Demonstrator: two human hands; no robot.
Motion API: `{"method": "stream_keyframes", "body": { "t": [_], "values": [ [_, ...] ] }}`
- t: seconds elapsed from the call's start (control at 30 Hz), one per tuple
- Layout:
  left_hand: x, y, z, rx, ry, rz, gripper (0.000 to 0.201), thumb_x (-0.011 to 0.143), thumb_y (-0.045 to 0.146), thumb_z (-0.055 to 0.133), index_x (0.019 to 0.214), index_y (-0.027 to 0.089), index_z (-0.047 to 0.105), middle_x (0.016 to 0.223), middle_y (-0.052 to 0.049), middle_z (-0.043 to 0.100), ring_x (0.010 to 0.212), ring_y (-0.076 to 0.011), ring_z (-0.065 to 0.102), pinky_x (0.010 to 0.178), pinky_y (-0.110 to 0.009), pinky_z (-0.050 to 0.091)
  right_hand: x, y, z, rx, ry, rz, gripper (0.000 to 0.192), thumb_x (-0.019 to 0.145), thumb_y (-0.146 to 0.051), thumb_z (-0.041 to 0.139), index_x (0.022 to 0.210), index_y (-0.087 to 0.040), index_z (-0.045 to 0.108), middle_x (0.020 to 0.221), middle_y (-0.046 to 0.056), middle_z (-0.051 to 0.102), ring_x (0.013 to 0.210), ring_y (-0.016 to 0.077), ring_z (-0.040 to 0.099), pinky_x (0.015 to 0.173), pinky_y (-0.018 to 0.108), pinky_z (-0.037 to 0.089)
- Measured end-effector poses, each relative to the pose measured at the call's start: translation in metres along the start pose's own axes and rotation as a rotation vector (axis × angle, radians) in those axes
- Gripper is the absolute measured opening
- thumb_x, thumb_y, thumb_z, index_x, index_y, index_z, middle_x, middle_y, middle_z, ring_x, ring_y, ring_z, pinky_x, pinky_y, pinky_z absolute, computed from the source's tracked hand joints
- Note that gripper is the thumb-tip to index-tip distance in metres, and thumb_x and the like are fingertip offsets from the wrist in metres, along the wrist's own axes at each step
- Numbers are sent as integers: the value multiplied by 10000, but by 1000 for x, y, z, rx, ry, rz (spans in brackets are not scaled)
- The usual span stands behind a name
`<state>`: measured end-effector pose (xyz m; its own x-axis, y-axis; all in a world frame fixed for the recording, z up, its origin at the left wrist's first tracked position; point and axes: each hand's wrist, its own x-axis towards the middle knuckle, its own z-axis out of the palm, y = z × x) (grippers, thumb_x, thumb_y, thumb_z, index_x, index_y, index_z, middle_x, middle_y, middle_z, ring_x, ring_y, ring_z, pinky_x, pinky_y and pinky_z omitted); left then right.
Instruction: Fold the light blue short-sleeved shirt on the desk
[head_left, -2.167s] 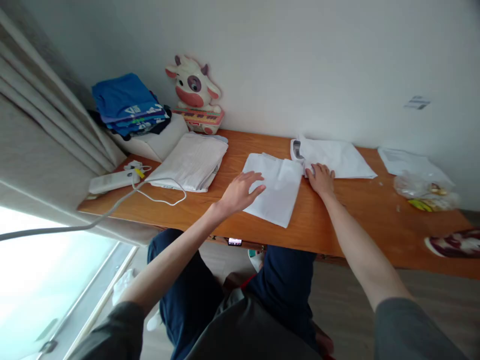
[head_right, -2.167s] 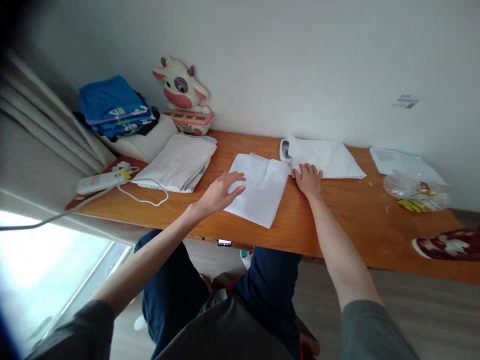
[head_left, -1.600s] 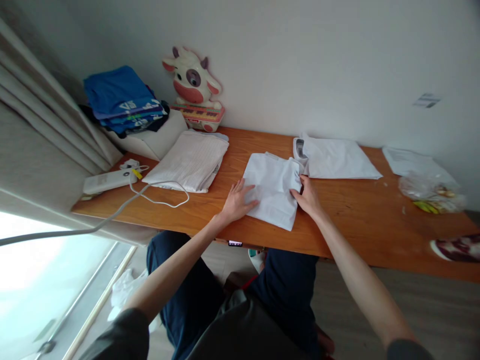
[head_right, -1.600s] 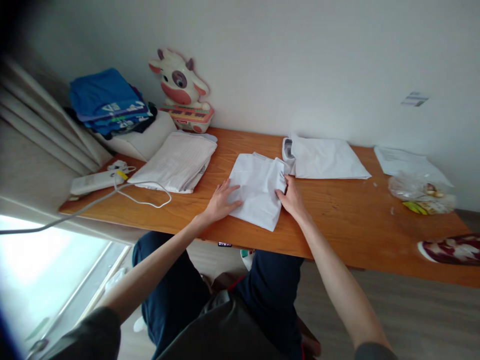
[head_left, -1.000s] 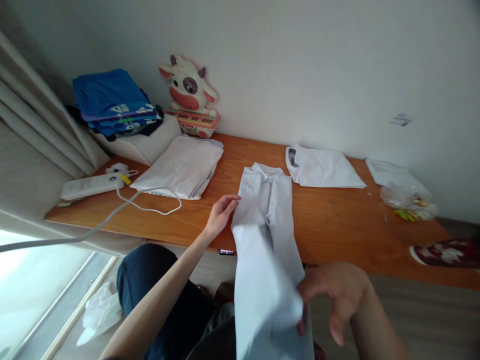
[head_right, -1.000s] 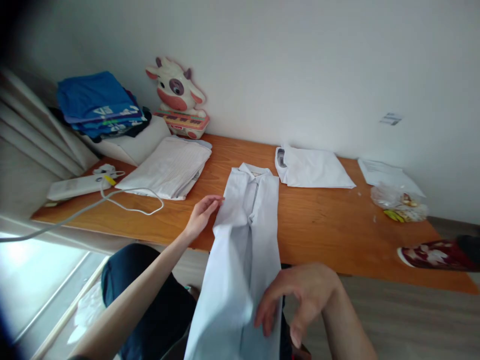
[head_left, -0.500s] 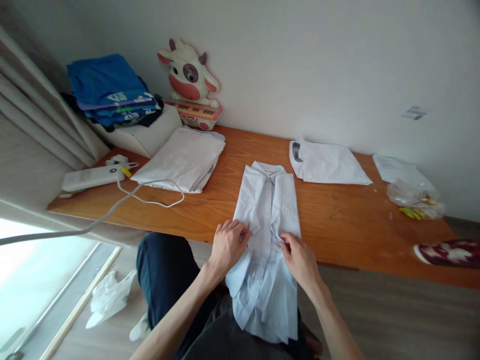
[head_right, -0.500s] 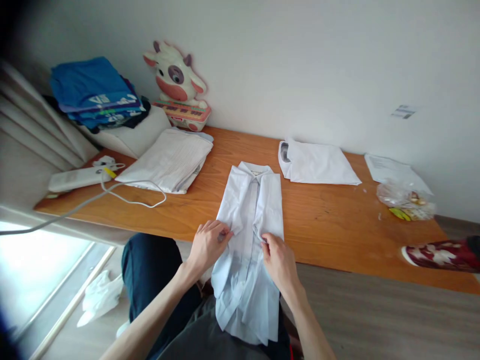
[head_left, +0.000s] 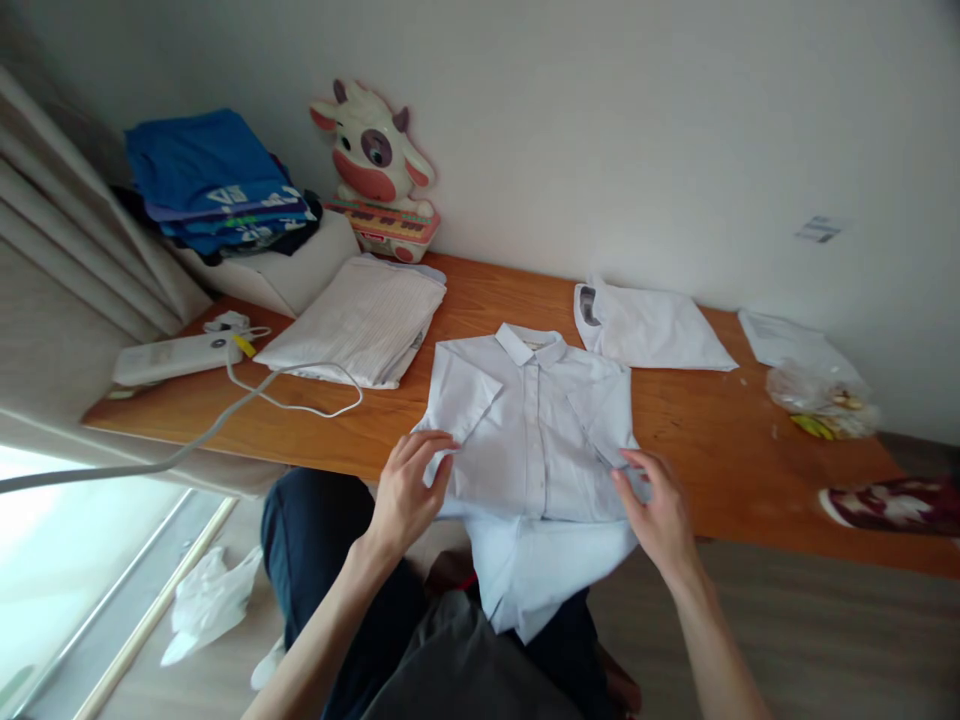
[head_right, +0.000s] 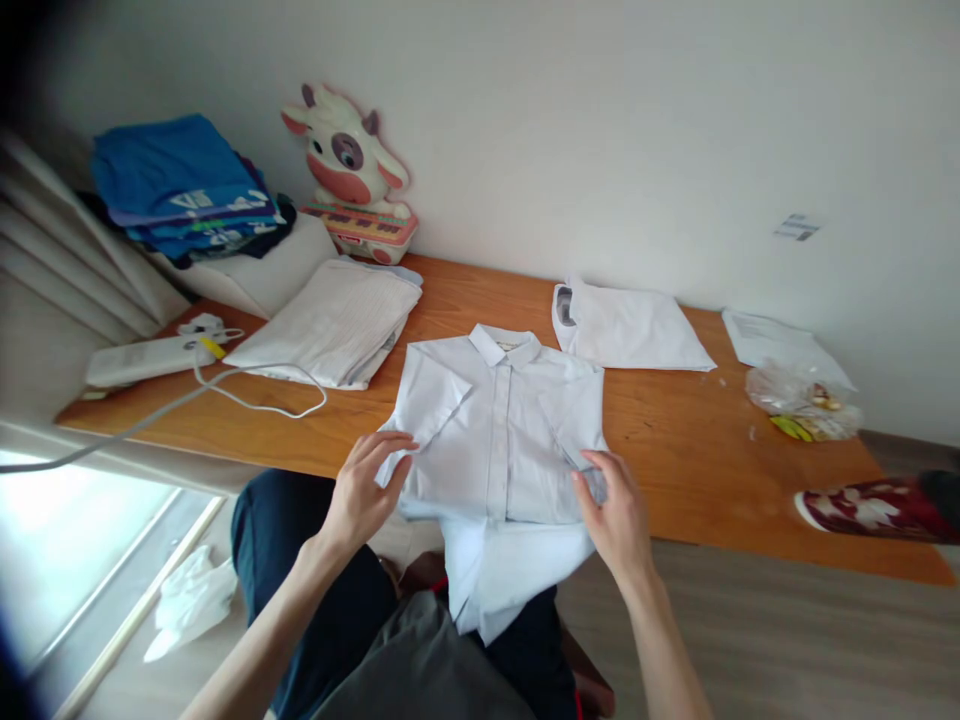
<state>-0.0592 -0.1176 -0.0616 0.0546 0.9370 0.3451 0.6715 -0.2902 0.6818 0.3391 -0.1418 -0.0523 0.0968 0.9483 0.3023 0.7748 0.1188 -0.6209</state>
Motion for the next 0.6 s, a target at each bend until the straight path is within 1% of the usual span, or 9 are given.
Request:
{"method": "stream_keyframes", "body": {
  "t": [0.1, 0.2, 0.27, 0.33, 0.43, 0.5, 0.53, 0.57, 0.6],
  "values": [
    [22, -9, 13, 184, -42, -34, 368, 943, 326, 732, 1310, 300, 715, 1361, -97, 729, 1234, -357, 656, 1077, -519, 520, 19, -3, 26, -176, -59, -52, 477, 987, -495, 629, 1416, -287, 625, 1372, 153, 667, 1285, 401, 632, 1103, 596, 512],
    [38, -30, 15, 149, -49, -68, 166, 966, 356, 703, 1089, 268, 771, 1153, -87, 778, 1073, -316, 693, 961, -454, 544, 39, 20, 35, -242, -132, -22, 358, 1000, -504, 589, 1227, -253, 706, 1189, 146, 732, 1088, 375, 701, 959, 546, 565],
    [43, -45, 9, -25, 36, -180, 185, 992, 401, 663, 997, 237, 749, 978, -55, 767, 881, -242, 695, 814, -366, 557, 49, 45, 27, -167, -101, 45, 299, 1021, -502, 542, 1058, -254, 704, 1033, 114, 753, 943, 333, 715, 881, 509, 574],
    [41, -57, -2, -244, 225, -353, 245, 985, 453, 654, 1013, 214, 703, 859, -13, 719, 704, -175, 641, 659, -290, 524, 52, 70, 11, -13, 95, 162, 305, 1015, -532, 531, 1018, -257, 662, 932, 84, 736, 851, 310, 706, 823, 499, 581],
    [21, -65, -16, -387, 561, -465, 259, 943, 430, 684, 1080, 217, 631, 885, 9, 684, 673, -136, 615, 602, -238, 493, 35, 91, -16, 136, 517, 277, 324, 951, -573, 623, 1098, -285, 631, 973, 76, 707, 876, 325, 707, 805, 531, 598],
    [-5, -59, -17, -322, 703, -422, 268, 904, 387, 729, 1090, 233, 612, 956, -8, 682, 760, -156, 645, 662, -266, 529, 10, 83, -25, 95, 666, 246, 321, 932, -551, 677, 1162, -329, 649, 1098, 103, 699, 1006, 362, 709, 877, 586, 594],
    [-21, -53, -13, -277, 718, -384, 264, 888, 370, 750, 1074, 241, 613, 972, -16, 679, 795, -173, 654, 692, -295, 548, -5, 71, -25, 61, 648, 204, 304, 942, -528, 682, 1192, -357, 661, 1152, 113, 695, 1068, 377, 701, 919, 609, 585],
    [-38, -46, -8, -245, 690, -343, 244, 882, 355, 761, 1049, 249, 618, 973, -22, 677, 813, -189, 657, 716, -328, 564, -22, 56, -22, 37, 563, 152, 279, 965, -501, 664, 1219, -386, 673, 1172, 114, 699, 1100, 386, 696, 947, 626, 577],
    [-56, -39, 0, -228, 625, -301, 209, 886, 341, 760, 1023, 256, 628, 965, -25, 675, 814, -201, 656, 730, -358, 576, -37, 39, -16, 27, 401, 84, 278, 987, -468, 645, 1258, -415, 674, 1175, 110, 710, 1108, 389, 697, 964, 634, 573]
  ]
}}
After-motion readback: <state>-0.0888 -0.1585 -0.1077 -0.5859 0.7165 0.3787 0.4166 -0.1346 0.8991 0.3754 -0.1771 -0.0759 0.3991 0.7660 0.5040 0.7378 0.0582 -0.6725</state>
